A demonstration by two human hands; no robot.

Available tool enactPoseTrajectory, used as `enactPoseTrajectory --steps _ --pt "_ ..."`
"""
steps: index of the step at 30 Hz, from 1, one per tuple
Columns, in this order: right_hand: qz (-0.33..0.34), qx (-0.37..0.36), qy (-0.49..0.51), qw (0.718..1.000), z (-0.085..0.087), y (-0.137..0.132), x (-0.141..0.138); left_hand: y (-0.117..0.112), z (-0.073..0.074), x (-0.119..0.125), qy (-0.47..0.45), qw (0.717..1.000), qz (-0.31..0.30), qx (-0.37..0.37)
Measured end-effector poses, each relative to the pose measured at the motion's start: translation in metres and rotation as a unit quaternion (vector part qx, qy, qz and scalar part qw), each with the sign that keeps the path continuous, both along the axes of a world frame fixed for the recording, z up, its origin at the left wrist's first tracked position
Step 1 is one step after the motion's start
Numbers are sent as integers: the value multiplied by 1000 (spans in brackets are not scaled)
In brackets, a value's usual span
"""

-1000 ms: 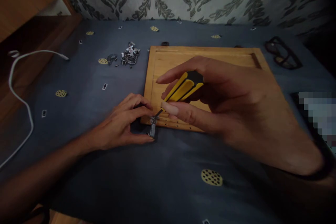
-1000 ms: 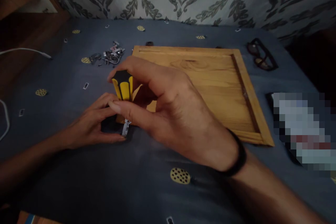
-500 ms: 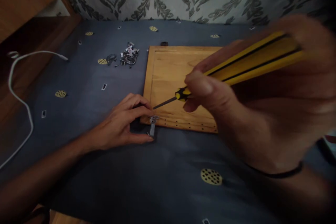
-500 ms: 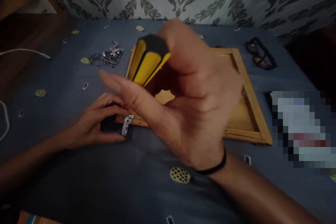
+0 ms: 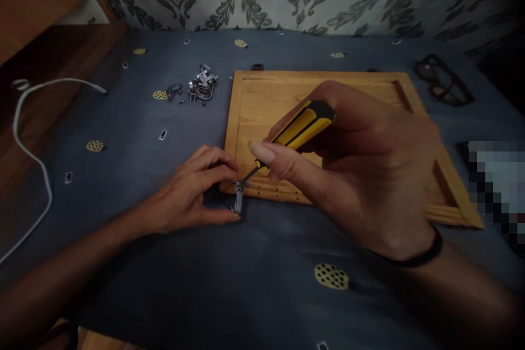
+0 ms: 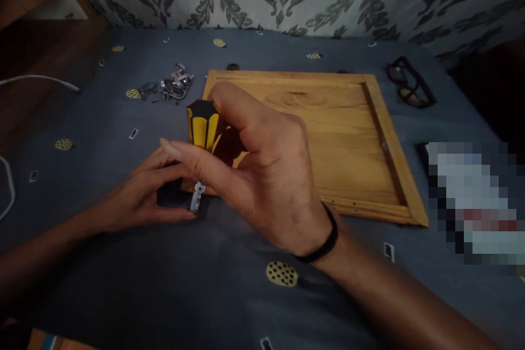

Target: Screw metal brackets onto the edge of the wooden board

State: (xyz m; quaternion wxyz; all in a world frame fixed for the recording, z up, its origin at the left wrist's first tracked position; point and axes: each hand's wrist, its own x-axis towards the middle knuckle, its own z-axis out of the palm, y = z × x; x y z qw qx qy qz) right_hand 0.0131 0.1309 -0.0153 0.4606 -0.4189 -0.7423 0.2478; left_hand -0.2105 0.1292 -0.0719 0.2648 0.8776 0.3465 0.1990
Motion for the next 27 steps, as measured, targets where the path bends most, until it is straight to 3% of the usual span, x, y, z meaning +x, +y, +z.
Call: enactPoseTrajectory --steps 7,13,15,17,22,27 --pt "48 -34 34 998 -4 4 2 1 0 2 -14 1000 -4 14" --pt "204 -149 5 967 14 10 13 1 -1 1 -7 1000 -4 9" --pt "225 -185 -5 957 16 11 15 1 -2 0 -7 1000 -1 12" --pt "197 -169 0 966 12 9 13 1 -3 0 -18 1000 -3 22" --pt "80 -24 24 996 -2 2 0 1 -3 1 -31 999 -5 32" --pt "-42 31 78 996 5 -5 -2 2 -4 0 -18 999 -4 31"
